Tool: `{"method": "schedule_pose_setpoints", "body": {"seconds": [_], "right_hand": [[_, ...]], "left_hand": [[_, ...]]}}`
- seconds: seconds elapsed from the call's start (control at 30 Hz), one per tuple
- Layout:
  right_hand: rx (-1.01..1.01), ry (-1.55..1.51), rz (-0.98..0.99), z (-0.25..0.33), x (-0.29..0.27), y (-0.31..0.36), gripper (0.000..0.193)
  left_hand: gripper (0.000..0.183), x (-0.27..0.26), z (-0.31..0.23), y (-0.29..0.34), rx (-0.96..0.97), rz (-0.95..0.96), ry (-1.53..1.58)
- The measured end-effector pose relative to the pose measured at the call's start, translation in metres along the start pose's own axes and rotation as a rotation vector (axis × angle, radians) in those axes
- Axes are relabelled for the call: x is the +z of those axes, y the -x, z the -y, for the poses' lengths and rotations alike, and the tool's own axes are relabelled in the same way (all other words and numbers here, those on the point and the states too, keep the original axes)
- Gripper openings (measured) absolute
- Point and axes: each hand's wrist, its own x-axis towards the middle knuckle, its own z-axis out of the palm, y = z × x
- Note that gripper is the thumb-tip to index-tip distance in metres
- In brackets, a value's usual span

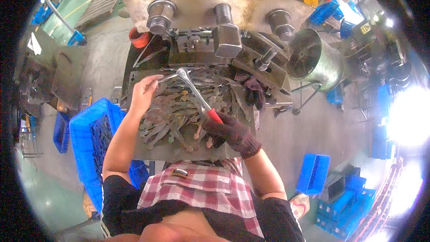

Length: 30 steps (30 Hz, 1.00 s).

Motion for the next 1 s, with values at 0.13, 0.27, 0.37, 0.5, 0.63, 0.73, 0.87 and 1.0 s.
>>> {"method": "schedule_pose_setpoints", "body": {"seconds": [0.13, 0.27, 0.37, 0.5, 0.63, 0.73, 0.87, 1.0], "right_hand": [[0.079, -0.107, 0.134, 0.000, -0.001, -0.009, 0.038], [0.177, 0.047, 0.092, 0.012, -0.002, -0.002, 0.037], [0.142, 0.055, -0.026, -0.010, -0.016, 0.001, 0.038], [0.140, 0.144, -0.168, -0.015, -0.021, 0.003, 0.037], [0.026, 0.015, -0.158, -0.014, -0.020, 0.007, 0.039], [0.042, 0.067, -0.187, -0.019, -0.027, 0.004, 0.041], [-0.001, 0.051, -0.260, -0.014, -0.028, 0.002, 0.043], [0.021, 0.011, -0.207, -0.011, -0.031, 0.001, 0.043]], "left_hand": [[0.020, -0.010, -0.033, -0.001, 0.146, 0.104, -0.173], [0.033, -0.011, -0.018, -0.001, 0.133, 0.237, -0.052], [0.047, -0.012, 0.031, -0.024, 0.036, 0.214, 0.155], [0.024, -0.001, 0.058, -0.077, 0.285, 0.152, -0.593], [0.021, 0.012, 0.054, -0.091, 0.344, 0.321, -0.954], [0.018, 0.009, 0.059, -0.089, 0.422, 0.361, -0.975], [0.015, 0.011, 0.054, -0.069, 0.437, 0.326, -0.872], [0.017, 0.013, 0.050, -0.074, 0.231, 0.454, -0.905]]}}
